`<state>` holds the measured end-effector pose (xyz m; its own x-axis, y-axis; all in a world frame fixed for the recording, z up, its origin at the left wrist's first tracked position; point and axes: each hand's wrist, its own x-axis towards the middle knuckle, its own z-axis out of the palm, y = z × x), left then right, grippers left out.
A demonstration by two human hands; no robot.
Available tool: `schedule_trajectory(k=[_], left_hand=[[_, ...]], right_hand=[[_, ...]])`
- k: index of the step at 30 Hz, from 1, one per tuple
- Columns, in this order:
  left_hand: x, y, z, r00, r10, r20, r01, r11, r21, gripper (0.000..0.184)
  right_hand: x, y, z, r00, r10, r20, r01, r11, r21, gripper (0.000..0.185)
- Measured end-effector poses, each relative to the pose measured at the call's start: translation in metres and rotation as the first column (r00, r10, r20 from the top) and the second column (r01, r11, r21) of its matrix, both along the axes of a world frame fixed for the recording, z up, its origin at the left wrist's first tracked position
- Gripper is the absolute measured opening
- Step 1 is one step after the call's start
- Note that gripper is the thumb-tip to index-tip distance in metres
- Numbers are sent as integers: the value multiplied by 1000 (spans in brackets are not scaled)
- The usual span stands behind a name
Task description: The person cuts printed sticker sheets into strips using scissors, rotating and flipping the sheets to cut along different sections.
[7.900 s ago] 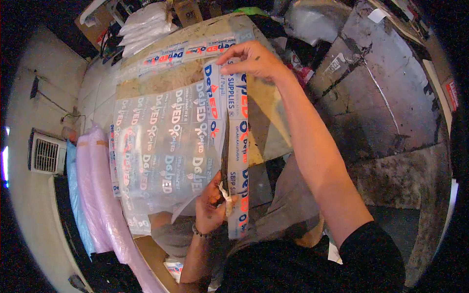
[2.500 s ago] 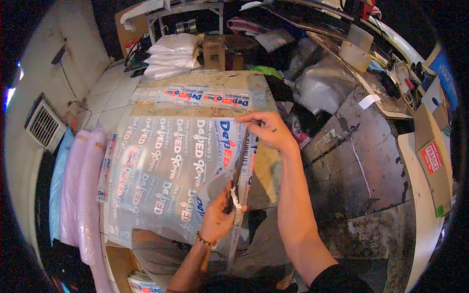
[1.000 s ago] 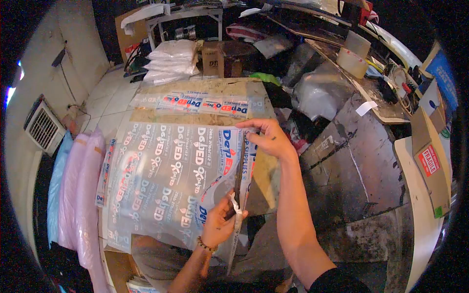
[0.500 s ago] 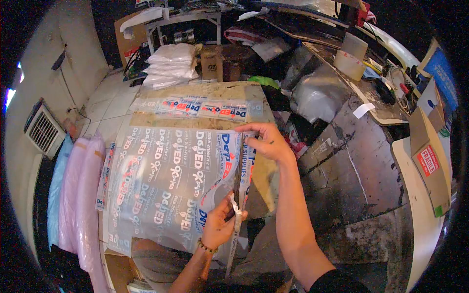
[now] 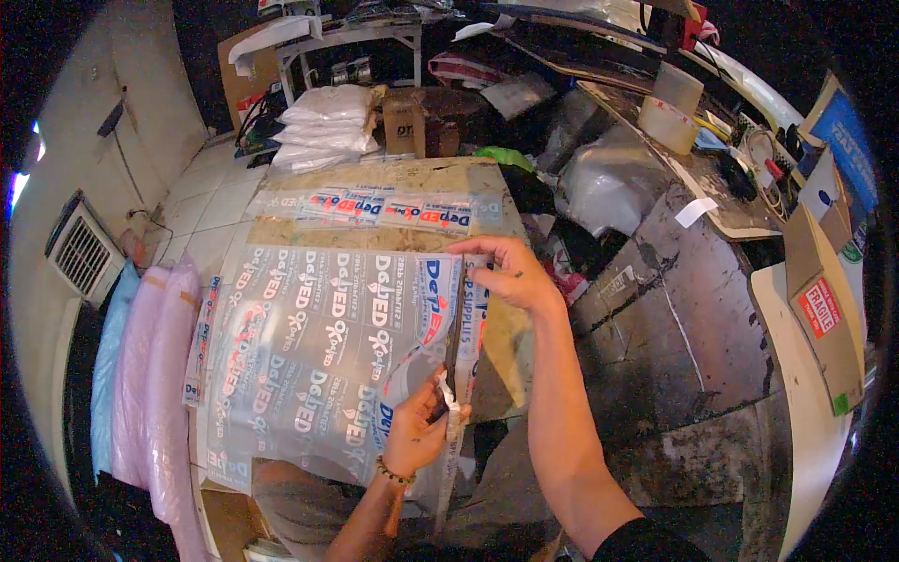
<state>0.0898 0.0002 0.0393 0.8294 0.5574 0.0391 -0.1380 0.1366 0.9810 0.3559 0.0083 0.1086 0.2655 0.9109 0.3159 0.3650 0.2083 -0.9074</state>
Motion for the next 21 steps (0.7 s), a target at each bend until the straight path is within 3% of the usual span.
schedule_trajectory(k=[8,14,17,21], left_hand=[[2,4,1,999,-30,10,29,999,45,66],[3,3,-11,998,-55,43,57,998,-32,64],[3,2,-9,997,-58,52,61,996,-60,65],[8,3,-12,999,-51,0,51,998,36,64]], right_hand=[[-1,0,4,998,30,-48,-33,998,-55,37],[8,4,-4,984,133,-120,-141,988,-61,39],[7,2,2,982,173,-72,-178,982,-70,47],[18,6,-7,977,204,-58,-209,971,-116,46]])
